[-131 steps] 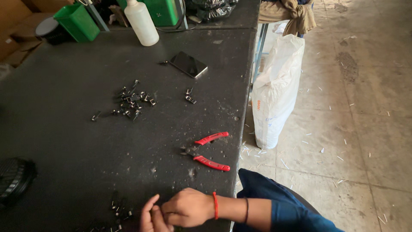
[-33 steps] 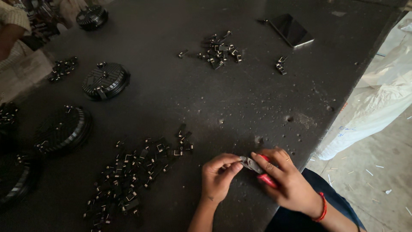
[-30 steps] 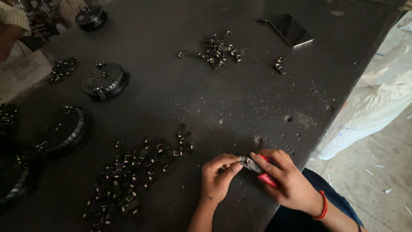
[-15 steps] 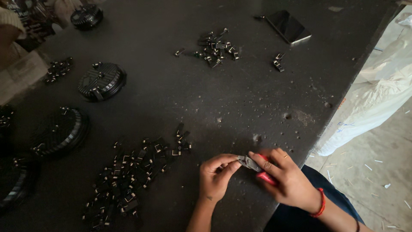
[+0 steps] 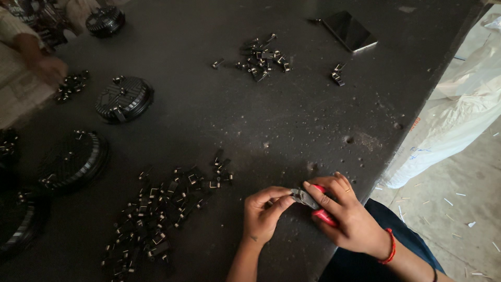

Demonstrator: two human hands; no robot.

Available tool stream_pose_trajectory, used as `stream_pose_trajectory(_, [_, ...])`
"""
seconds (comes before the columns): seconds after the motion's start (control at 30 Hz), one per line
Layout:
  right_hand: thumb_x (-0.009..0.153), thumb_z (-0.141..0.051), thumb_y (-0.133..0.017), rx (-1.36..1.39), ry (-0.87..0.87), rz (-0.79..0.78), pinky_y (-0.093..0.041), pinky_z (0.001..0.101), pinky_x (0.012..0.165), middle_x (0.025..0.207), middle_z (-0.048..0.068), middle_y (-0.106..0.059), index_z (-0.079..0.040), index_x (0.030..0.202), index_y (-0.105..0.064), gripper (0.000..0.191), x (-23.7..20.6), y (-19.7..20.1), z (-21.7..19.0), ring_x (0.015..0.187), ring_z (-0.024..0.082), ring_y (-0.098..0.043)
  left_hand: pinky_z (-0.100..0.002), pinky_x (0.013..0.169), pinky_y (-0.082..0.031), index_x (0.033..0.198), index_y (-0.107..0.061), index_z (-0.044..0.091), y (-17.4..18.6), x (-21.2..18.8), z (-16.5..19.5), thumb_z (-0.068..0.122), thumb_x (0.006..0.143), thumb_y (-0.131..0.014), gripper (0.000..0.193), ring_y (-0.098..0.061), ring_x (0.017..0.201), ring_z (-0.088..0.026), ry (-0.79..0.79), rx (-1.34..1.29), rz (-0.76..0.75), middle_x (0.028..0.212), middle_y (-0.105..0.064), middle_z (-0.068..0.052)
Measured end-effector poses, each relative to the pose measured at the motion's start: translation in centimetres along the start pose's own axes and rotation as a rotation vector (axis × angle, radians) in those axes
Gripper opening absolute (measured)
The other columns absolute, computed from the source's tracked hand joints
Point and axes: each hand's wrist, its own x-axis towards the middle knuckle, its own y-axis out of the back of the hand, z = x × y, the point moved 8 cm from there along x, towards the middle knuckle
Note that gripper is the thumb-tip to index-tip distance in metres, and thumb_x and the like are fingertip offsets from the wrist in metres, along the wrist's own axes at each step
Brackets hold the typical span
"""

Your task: The person picks up small black components one at a time from a pile on the workbench, holds each in one hand, and uses red-handled pliers to press or crimp the part, then sets the finished piece aside on the table. The person repeats this handling cycle throughout the clip.

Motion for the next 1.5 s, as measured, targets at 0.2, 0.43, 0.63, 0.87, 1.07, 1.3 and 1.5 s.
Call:
stream_pose_trajectory(0.2, [0.073,-0.011,-0.076,0.000,0.028,0.015,-0.026,0.0594,0.115,0.130,0.017,-0.055,-0.003,0.143,-0.054,0.074,0.2,0.1,0.0,0.125,0.036,-0.054,-0.019,0.058,-0.043,0.104,-0.080,0.005,0.1,0.1,0.1,0.008,0.091,-0.079,0.014,-0.056,0.066,-0.002,0.022,-0.024,-0.005,0.091,-0.077,-0.003])
stream_pose_trajectory(0.43, [0.069,-0.005,-0.077,0.051,-0.026,0.016,-0.049,0.0444,0.095,0.126,0.015,-0.062,-0.005,0.138,-0.060,0.072,0.0,-0.3,1.1,0.110,0.032,-0.061,-0.019,0.057,-0.043,0.103,-0.079,0.005,-0.1,0.2,0.4,0.007,0.091,-0.079,0.012,-0.056,0.066,-0.002,-0.002,-0.003,-0.015,0.090,-0.077,-0.003])
stream_pose_trajectory(0.63, [0.066,-0.003,-0.076,0.055,0.009,0.047,-0.055,0.0414,0.083,0.119,0.015,-0.067,-0.006,0.131,-0.064,0.066,0.0,-0.2,1.7,0.096,0.033,-0.068,-0.020,0.060,-0.046,0.103,-0.079,0.004,0.0,0.1,0.6,0.009,0.091,-0.079,0.013,-0.060,0.069,-0.003,-0.015,0.018,-0.026,0.090,-0.077,-0.004])
stream_pose_trajectory(0.87, [0.069,-0.003,-0.076,0.052,-0.003,0.081,-0.057,0.0397,0.078,0.117,0.014,-0.069,-0.006,0.130,-0.066,0.063,0.0,-0.2,1.5,0.092,0.031,-0.068,-0.020,0.056,-0.043,0.100,-0.081,0.003,0.6,0.2,0.1,0.010,0.089,-0.079,0.013,-0.056,0.064,-0.003,0.024,0.061,0.003,0.086,-0.077,-0.002])
stream_pose_trajectory(1.07, [0.071,-0.004,-0.076,0.022,0.034,0.119,-0.057,0.0398,0.077,0.116,0.014,-0.069,-0.005,0.131,-0.066,0.061,-0.2,-0.2,1.1,0.091,0.032,-0.068,-0.020,0.049,-0.034,0.100,-0.082,0.003,1.0,0.2,-0.8,0.009,0.090,-0.078,0.012,-0.046,0.056,-0.001,0.060,0.015,0.021,0.069,-0.065,0.004])
stream_pose_trajectory(1.3, [0.072,-0.002,-0.074,0.047,-0.013,0.130,-0.057,0.0383,0.075,0.111,0.012,-0.071,-0.005,0.132,-0.066,0.061,-0.4,-0.6,1.7,0.087,0.028,-0.068,-0.020,0.045,-0.032,0.101,-0.081,0.001,0.8,0.1,-1.1,0.010,0.090,-0.077,0.014,-0.045,0.052,-0.001,0.117,-0.021,0.022,0.067,-0.063,0.005])
stream_pose_trajectory(1.5, [0.074,-0.006,-0.075,-0.059,-0.061,0.213,-0.054,0.0414,0.084,0.113,0.013,-0.067,-0.005,0.132,-0.064,0.059,0.2,0.6,1.8,0.098,0.032,-0.064,-0.020,0.043,-0.032,0.103,-0.079,0.004,0.9,0.2,-1.7,0.009,0.086,-0.076,0.018,-0.044,0.049,-0.002,0.241,-0.065,0.071,0.076,-0.076,0.003])
